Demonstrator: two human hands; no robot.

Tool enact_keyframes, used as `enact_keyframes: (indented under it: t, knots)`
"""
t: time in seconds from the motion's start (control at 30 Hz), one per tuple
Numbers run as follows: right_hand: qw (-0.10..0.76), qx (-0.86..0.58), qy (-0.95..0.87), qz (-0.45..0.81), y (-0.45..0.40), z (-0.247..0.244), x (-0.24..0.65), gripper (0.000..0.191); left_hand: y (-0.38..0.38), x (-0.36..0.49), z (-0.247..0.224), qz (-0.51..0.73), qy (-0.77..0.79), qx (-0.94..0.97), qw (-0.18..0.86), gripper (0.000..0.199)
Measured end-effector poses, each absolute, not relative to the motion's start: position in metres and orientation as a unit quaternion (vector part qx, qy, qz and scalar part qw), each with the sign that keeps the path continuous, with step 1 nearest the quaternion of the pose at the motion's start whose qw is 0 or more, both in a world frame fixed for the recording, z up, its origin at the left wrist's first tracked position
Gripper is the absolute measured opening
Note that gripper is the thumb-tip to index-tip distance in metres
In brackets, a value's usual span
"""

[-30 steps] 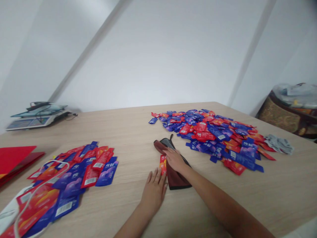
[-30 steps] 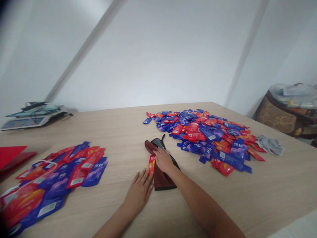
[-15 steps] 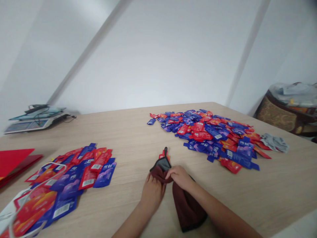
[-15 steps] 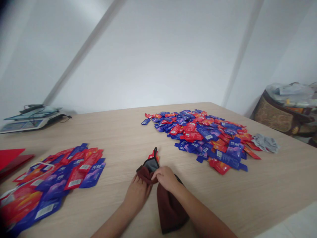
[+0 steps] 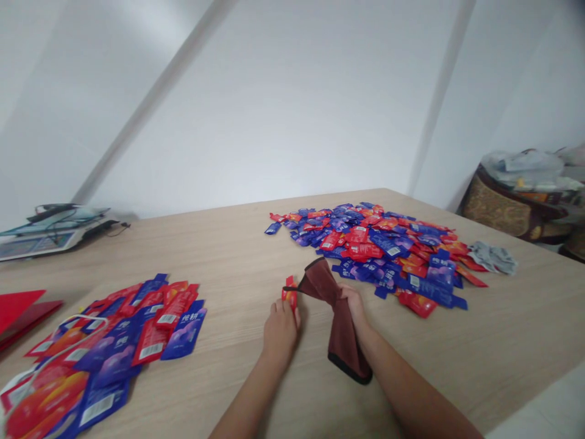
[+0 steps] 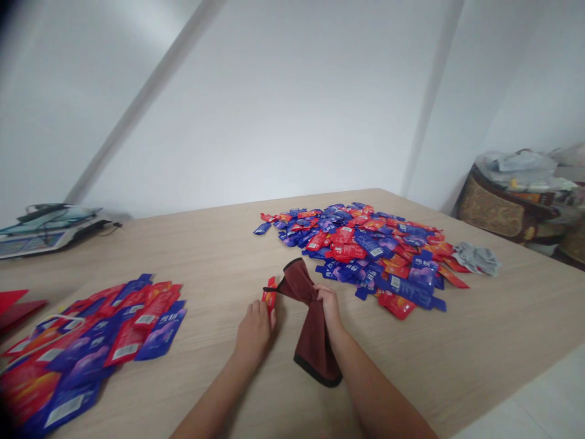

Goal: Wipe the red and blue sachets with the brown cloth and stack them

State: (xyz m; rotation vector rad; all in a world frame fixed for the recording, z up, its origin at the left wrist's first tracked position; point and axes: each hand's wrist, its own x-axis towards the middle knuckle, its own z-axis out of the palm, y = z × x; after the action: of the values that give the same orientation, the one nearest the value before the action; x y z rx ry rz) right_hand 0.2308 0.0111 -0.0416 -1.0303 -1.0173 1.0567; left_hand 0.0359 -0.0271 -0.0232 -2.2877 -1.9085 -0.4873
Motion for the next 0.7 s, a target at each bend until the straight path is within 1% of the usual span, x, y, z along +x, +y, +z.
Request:
enact_keyframes:
  t: [0.07,0.17,0.2,0.23,0.27,0.37,0.43,0.53,0.6,0.7]
  knots:
    - [0.644,-0.452,-0.411,0.459,0.007,-0.041,0.229,0.021,-0.024,0.028,-0.026,-0.2,-0.648,-0.735,-0.031,0.033]
    - [0.664,-0.457,-0.391,0.446,-0.002,-0.038,0.219,0.025,-0.022,0.014,-0.029,-0.235,-0.663,-0.673,-0.226,0.04]
    - [0.664,-0.457,-0.398,0.438,-0.006,-0.037,0.215,0.026,-0.022,0.01,-0.029,-0.238,-0.662,-0.659,-0.265,0.04]
    - [0.662,-0.457,-0.411,0.428,-0.009,-0.035,0.211,0.026,-0.023,0.008,-0.027,-0.243,-0.66,-0.656,-0.274,0.039]
    - [0.659,-0.457,-0.429,0.416,-0.012,-0.033,0.208,0.027,-0.025,0.007,-0.023,-0.252,-0.657,-0.664,-0.254,0.036]
    - [0.648,-0.466,-0.48,0.365,-0.019,-0.025,0.206,0.028,-0.037,0.014,-0.012,-0.278,-0.611,-0.73,-0.13,0.03]
    - [0.645,-0.477,-0.502,0.321,-0.021,-0.019,0.212,0.028,-0.05,0.028,-0.011,-0.258,-0.544,-0.792,-0.1,0.033]
    - [0.626,-0.478,-0.552,0.274,-0.02,-0.012,0.222,0.028,-0.071,0.054,-0.026,-0.198,-0.434,-0.877,-0.06,0.035]
    - [0.576,-0.459,-0.61,0.291,-0.02,-0.012,0.223,0.031,-0.081,0.065,-0.04,-0.163,-0.41,-0.897,-0.019,0.043]
    - [0.439,-0.402,-0.716,0.364,-0.021,-0.019,0.214,0.039,-0.088,0.069,-0.057,-0.114,-0.431,-0.895,-0.006,0.053]
